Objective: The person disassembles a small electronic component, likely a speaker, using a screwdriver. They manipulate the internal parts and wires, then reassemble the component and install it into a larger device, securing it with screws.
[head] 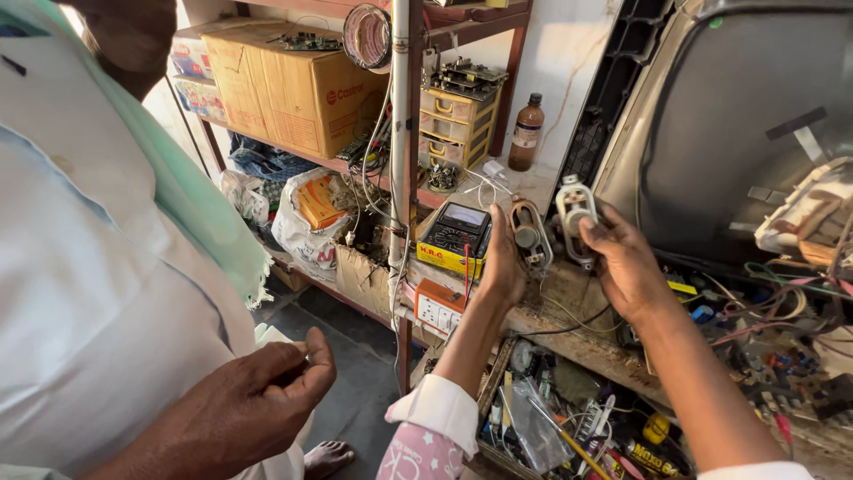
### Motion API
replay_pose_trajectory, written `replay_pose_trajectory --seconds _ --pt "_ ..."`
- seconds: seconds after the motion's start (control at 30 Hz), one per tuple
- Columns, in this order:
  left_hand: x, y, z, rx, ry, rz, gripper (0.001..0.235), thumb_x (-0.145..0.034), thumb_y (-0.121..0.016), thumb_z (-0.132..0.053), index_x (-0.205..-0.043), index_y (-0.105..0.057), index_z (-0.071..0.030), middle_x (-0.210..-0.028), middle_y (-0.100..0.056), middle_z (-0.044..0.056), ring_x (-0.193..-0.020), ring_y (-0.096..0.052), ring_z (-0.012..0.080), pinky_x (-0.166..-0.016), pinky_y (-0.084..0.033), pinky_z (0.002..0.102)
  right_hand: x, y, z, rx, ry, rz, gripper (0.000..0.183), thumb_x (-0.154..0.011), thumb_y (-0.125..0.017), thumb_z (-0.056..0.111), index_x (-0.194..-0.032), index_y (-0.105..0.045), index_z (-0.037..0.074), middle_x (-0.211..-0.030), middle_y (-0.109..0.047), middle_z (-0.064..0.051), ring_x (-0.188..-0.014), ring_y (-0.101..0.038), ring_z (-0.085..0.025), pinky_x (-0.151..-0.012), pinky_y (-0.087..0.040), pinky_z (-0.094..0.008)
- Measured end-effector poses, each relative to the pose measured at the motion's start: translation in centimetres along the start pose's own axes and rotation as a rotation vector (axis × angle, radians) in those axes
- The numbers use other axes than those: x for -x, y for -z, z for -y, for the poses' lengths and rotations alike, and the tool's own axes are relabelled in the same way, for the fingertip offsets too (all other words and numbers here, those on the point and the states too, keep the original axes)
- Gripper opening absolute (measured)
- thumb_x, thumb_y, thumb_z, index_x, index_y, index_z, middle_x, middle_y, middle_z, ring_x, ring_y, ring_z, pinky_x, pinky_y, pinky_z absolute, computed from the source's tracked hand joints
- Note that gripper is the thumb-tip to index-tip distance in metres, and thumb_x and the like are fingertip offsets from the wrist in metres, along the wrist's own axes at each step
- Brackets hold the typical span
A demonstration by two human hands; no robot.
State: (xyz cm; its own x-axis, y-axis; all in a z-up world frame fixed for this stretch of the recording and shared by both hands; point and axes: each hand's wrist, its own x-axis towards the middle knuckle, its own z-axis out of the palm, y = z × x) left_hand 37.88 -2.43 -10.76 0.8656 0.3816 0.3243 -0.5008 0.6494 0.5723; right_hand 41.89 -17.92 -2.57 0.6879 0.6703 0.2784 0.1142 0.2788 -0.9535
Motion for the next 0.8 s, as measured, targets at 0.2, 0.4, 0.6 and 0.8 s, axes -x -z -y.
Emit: replay_pose_trajectory --seconds 0.2,0.4,0.6,0.8 --pt "-0.5 0.8 -2.2 -0.043 -0.014 0.145 0.095 -0.095 -0.023 -0.08 -0.163 -0.027 -0.014 -0.155 -0.045 0.008 -0.142 -0.044 0.0257 -0.117 -0.038 0.043 -3.6 2.5 -3.3 -0.197 -0.022 0.097 0.053 -0.097 -0.067 0.01 -0.147 -0.054 -0.001 -0.123 -0.071 -0.004 -0.109 -0.067 -0.011 -0.099 -0.051 -0.027" --pt "-0.4 1.1 -3.4 -0.046 0.009 0.23 0.109 -0.088 -0.014 -0.088 -0.164 -0.021 -0.011 -0.16 -0.039 0.012 -0.146 -0.04 0.0264 -0.12 -0.034 0.044 -4.0 1.9 -3.9 -0.192 -0.032 0.095 0.057 -0.093 -0.068 0.01 -0.148 -0.053 0.002 -0.124 -0.072 -0.003 -0.11 -0.068 -0.01 -0.099 -0.052 -0.027" --pt "-0.2 1.7 -4.2 -0.128 0.061 0.234 0.116 -0.081 -0.01 -0.092 -0.165 -0.016 -0.011 -0.162 -0.036 0.013 -0.148 -0.037 0.027 -0.12 -0.034 0.044 -4.0 1.1 -3.3 -0.135 -0.073 0.06 0.06 -0.091 -0.07 0.014 -0.148 -0.054 0.004 -0.121 -0.073 -0.002 -0.109 -0.067 -0.011 -0.099 -0.052 -0.029" --pt "0.4 1.7 -4.4 -0.17 0.059 0.15 0.114 -0.08 -0.01 -0.091 -0.166 -0.013 -0.015 -0.162 -0.033 0.013 -0.144 -0.038 0.0265 -0.113 -0.035 0.051 -1.8 -1.6 -1.8 0.094 0.046 -0.088 0.063 -0.089 -0.072 0.013 -0.148 -0.048 0.009 -0.13 -0.067 -0.012 -0.113 -0.067 -0.019 -0.096 -0.055 -0.033"
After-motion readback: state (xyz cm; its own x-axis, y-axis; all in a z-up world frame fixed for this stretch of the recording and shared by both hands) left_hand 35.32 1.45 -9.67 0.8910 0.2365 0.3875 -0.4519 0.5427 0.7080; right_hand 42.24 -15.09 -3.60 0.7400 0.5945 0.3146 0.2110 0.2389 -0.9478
